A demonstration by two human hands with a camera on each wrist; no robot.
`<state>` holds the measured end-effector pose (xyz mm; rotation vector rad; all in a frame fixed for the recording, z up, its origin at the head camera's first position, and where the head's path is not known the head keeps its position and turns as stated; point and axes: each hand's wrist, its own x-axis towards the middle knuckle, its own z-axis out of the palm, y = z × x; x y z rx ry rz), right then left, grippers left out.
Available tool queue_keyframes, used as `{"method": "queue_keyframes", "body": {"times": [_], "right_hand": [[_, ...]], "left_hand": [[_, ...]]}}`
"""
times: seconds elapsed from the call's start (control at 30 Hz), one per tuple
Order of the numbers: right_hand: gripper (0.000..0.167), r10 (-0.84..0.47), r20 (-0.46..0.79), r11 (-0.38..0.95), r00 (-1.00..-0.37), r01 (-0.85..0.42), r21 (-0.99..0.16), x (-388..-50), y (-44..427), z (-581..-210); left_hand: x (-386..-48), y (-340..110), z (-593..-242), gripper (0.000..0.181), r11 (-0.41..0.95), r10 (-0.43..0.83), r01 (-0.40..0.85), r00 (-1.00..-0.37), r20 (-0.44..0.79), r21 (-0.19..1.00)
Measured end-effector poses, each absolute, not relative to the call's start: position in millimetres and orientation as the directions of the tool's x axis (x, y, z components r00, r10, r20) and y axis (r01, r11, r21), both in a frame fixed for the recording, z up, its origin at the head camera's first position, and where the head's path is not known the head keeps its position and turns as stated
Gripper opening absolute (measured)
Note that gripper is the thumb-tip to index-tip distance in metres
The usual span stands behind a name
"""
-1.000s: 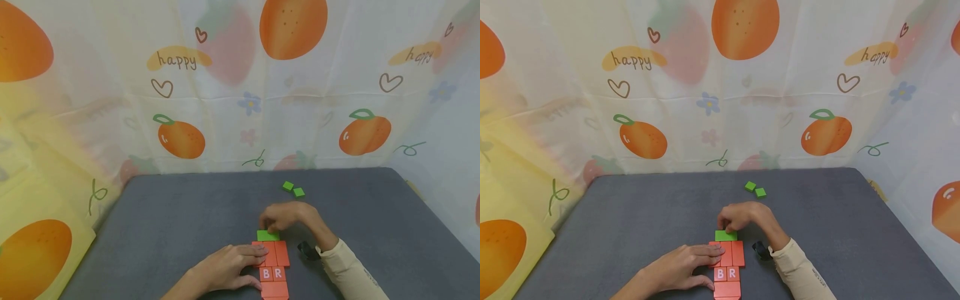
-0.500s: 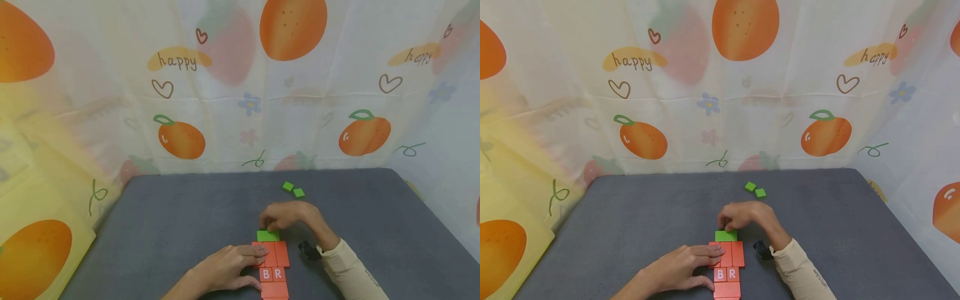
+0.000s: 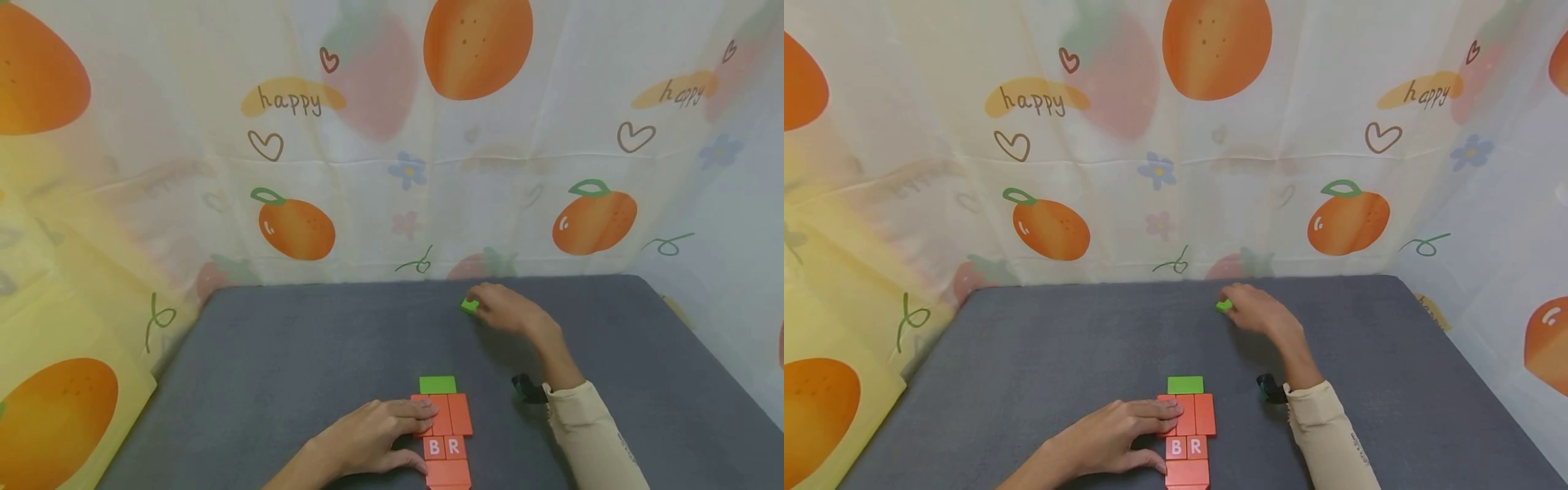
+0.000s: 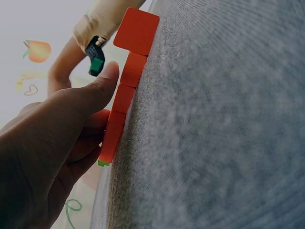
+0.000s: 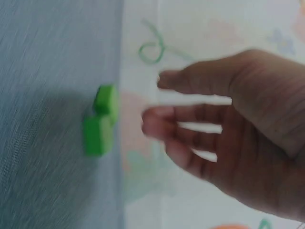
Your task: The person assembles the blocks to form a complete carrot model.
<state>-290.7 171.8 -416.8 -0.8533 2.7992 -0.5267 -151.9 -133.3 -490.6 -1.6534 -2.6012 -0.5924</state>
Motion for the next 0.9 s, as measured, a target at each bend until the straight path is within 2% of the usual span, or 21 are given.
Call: {"method": "queue_keyframes", "body": {"times": [0.17,0.33,0.47,0.57,0.63,0.73,0.9], "right_hand": [[0.032,-0.449,-0.084,0.860,-0.890,-0.404,-0.312,-300.5,189.5,-433.7],[0.029,-0.403,-0.130,0.882,-0.906,-0.347,-0.318,-305.8,192.5,-447.9],[0.024,-0.508,-0.122,0.827,-0.853,-0.443,-0.347,-305.7,196.0,-445.9],[0.039,-0.571,-0.101,0.788,-0.814,-0.510,-0.346,-303.7,199.9,-439.7],[0.044,-0.572,-0.111,0.787,-0.813,-0.505,-0.353,-302.5,200.5,-436.5],[0.041,-0.580,-0.117,0.785,-0.806,-0.514,-0.347,-302.4,199.1,-434.8],[0.027,-0.600,-0.117,0.774,-0.791,-0.537,-0.337,-301.7,197.6,-434.2]], "left_hand": [[-152.9,-134.2,-491.2,0.059,0.385,0.874,0.866,-0.454,0.175,0.320],[-152.4,-134.8,-492.4,0.058,0.379,0.874,0.867,-0.450,0.185,0.323],[-151.5,-134.5,-493.1,0.058,0.370,0.873,0.870,-0.446,0.199,0.327],[-151.6,-134.7,-492.8,0.057,0.369,0.873,0.870,-0.445,0.200,0.326],[-151.9,-134.9,-492.5,0.057,0.370,0.873,0.870,-0.446,0.197,0.327],[-152.2,-134.9,-491.6,0.057,0.373,0.874,0.870,-0.446,0.192,0.324],[-152.7,-134.0,-491.7,0.058,0.380,0.874,0.868,-0.450,0.185,0.319]]}}
